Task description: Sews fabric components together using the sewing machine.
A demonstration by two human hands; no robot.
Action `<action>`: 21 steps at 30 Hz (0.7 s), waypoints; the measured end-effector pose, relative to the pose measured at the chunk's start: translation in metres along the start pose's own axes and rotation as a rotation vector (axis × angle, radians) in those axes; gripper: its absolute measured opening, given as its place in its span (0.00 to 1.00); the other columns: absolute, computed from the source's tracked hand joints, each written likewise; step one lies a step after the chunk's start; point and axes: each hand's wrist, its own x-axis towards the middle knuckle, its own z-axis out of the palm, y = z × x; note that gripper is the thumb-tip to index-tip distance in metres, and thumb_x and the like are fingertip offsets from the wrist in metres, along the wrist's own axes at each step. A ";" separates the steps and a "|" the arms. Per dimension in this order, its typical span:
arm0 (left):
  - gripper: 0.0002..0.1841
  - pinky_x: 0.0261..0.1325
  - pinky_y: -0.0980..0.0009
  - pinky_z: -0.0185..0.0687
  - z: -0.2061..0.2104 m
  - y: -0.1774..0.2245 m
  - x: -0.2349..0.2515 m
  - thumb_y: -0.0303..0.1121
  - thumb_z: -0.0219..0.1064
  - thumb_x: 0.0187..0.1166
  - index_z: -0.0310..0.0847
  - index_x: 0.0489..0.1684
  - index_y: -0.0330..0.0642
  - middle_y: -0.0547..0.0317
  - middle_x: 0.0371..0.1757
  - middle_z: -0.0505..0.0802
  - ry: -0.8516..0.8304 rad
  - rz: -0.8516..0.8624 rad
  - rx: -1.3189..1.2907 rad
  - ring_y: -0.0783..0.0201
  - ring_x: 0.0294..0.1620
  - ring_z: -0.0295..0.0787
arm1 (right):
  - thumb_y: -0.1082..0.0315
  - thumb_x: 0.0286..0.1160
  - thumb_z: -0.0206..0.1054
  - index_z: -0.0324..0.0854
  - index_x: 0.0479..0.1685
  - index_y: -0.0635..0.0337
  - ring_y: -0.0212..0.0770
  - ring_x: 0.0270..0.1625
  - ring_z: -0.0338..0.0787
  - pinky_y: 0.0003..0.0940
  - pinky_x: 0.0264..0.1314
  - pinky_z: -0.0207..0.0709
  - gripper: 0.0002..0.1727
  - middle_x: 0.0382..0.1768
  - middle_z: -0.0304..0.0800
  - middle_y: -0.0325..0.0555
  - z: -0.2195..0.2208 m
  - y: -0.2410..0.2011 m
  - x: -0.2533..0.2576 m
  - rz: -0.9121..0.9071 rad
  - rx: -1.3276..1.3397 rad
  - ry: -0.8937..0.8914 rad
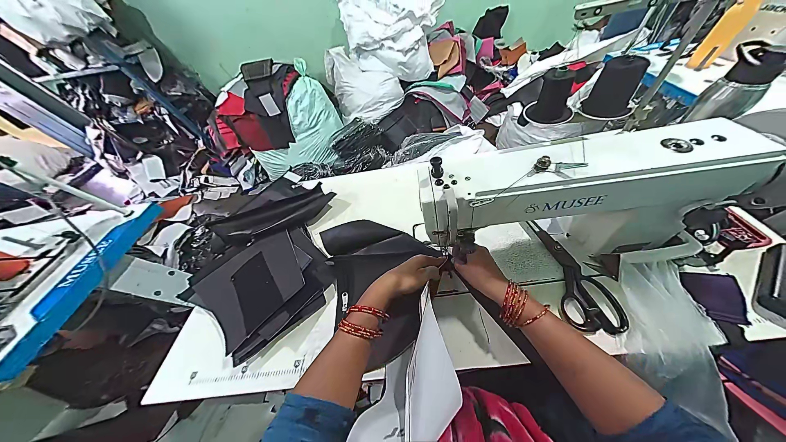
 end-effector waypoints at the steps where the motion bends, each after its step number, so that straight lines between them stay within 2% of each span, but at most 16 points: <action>1: 0.26 0.85 0.62 0.64 -0.001 -0.001 0.000 0.30 0.49 0.84 0.73 0.79 0.28 0.41 0.82 0.78 0.005 0.006 -0.013 0.60 0.83 0.72 | 0.70 0.84 0.60 0.82 0.63 0.69 0.54 0.68 0.85 0.48 0.75 0.73 0.16 0.61 0.87 0.62 0.001 0.000 -0.002 -0.018 -0.033 -0.004; 5: 0.26 0.83 0.62 0.65 -0.002 0.000 -0.003 0.30 0.49 0.83 0.75 0.77 0.29 0.43 0.81 0.79 0.017 0.011 -0.023 0.62 0.82 0.73 | 0.71 0.89 0.51 0.84 0.69 0.63 0.56 0.72 0.83 0.47 0.78 0.71 0.20 0.67 0.85 0.62 0.003 -0.003 -0.010 -0.056 -0.171 -0.034; 8: 0.26 0.83 0.62 0.65 -0.004 -0.003 -0.001 0.30 0.49 0.82 0.75 0.78 0.30 0.43 0.82 0.79 0.010 0.017 -0.025 0.62 0.82 0.73 | 0.73 0.89 0.50 0.81 0.73 0.65 0.57 0.75 0.81 0.47 0.81 0.69 0.21 0.70 0.81 0.66 0.003 -0.008 -0.013 -0.053 -0.195 -0.048; 11: 0.25 0.84 0.62 0.63 -0.006 -0.004 0.001 0.30 0.49 0.83 0.76 0.77 0.30 0.44 0.81 0.79 0.008 0.007 -0.036 0.63 0.83 0.72 | 0.76 0.87 0.51 0.81 0.71 0.70 0.60 0.78 0.78 0.49 0.82 0.67 0.20 0.72 0.79 0.68 0.005 -0.016 -0.017 -0.052 -0.263 -0.126; 15: 0.24 0.83 0.60 0.65 -0.003 0.001 0.003 0.29 0.48 0.83 0.78 0.73 0.28 0.42 0.80 0.80 0.014 -0.016 0.003 0.60 0.81 0.74 | 0.77 0.85 0.53 0.84 0.63 0.72 0.59 0.73 0.81 0.50 0.78 0.70 0.18 0.66 0.83 0.66 0.010 -0.014 -0.021 -0.081 -0.213 -0.090; 18: 0.20 0.76 0.57 0.69 0.005 0.005 0.004 0.27 0.47 0.88 0.81 0.64 0.22 0.33 0.72 0.84 0.015 0.011 0.081 0.53 0.74 0.79 | 0.76 0.84 0.56 0.86 0.62 0.71 0.57 0.71 0.84 0.49 0.79 0.70 0.17 0.63 0.88 0.65 0.012 -0.003 -0.021 -0.103 -0.040 0.016; 21: 0.20 0.70 0.53 0.74 0.017 0.007 0.005 0.27 0.47 0.88 0.80 0.64 0.21 0.31 0.65 0.87 0.042 0.014 0.170 0.48 0.65 0.84 | 0.74 0.84 0.57 0.80 0.67 0.69 0.50 0.59 0.88 0.44 0.67 0.77 0.17 0.55 0.90 0.60 0.011 -0.003 -0.019 -0.005 0.037 0.054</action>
